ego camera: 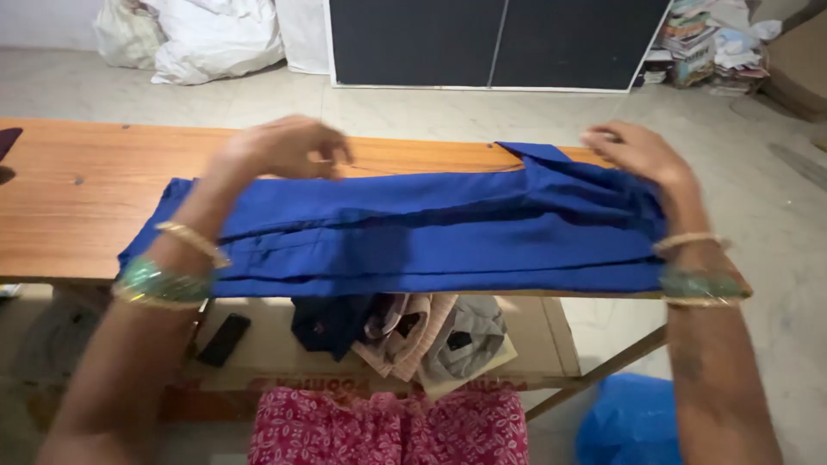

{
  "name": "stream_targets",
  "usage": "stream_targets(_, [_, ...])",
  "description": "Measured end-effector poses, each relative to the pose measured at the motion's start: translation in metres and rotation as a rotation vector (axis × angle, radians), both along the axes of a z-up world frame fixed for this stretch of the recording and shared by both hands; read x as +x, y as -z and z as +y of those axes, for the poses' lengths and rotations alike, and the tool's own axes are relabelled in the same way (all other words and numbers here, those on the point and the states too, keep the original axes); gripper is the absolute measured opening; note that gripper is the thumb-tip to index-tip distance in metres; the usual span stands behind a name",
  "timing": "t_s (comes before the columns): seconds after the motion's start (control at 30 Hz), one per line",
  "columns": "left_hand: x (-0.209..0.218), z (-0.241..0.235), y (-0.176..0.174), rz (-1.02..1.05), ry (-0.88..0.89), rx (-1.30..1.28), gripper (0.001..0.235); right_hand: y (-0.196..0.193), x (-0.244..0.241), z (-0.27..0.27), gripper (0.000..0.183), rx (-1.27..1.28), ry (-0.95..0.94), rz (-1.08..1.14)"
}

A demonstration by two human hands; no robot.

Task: The person folds a blue collared shirt on a wooden table, smoothing the fabric and aligning the sleeves and sides, then fastens the collar buttons and presses the folded shirt flat. They lift the folded shirt off the table and carry it away.

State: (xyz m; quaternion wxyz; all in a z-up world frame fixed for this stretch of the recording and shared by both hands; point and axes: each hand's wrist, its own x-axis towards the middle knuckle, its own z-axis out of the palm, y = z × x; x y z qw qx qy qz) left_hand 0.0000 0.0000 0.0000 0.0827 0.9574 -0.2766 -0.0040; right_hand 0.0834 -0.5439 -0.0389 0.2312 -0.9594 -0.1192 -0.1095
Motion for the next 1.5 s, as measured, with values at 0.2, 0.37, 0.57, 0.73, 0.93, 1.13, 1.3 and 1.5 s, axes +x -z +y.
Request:
stream_targets(0.2, [0.047, -0.160, 0.050, -0.309, 0.406, -0.173, 0.035, 0.021, 0.101, 0.068, 0.074, -0.236, -0.034, 0.031])
stream_targets(0.37, [0.028, -0.250, 0.125, -0.100, 0.299, -0.131, 0.071, 0.042, 0.152, 0.098, 0.074, -0.407, 0.032, 0.086])
stream_targets(0.57, [0.033, -0.252, 0.142, -0.113, 0.361, -0.112, 0.084, 0.060, 0.163, 0.104, 0.071, -0.458, 0.211, 0.318])
stream_targets(0.73, [0.038, -0.250, 0.135, -0.164, 0.439, -0.122, 0.086, 0.073, 0.159, 0.082, 0.049, -0.323, 0.312, 0.131])
stream_targets(0.93, [0.034, -0.220, 0.125, -0.064, 0.491, -0.242, 0.084, 0.084, 0.192, 0.009, 0.039, 0.707, 0.355, 0.131])
stream_targets(1.13, [0.051, -0.126, 0.128, 0.111, 0.427, -0.405, 0.076, 0.098, 0.184, -0.021, 0.024, 1.562, -0.028, 0.021])
stream_targets(1.3, [0.046, -0.101, 0.076, 0.842, 0.012, -1.402, 0.089, -0.037, 0.012, 0.127, 0.042, 1.064, -0.669, 0.212])
stream_targets(1.5, [0.023, -0.123, 0.054, 0.755, -0.132, -2.037, 0.063, -0.066, -0.029, 0.142, 0.049, 0.537, -0.809, 0.211])
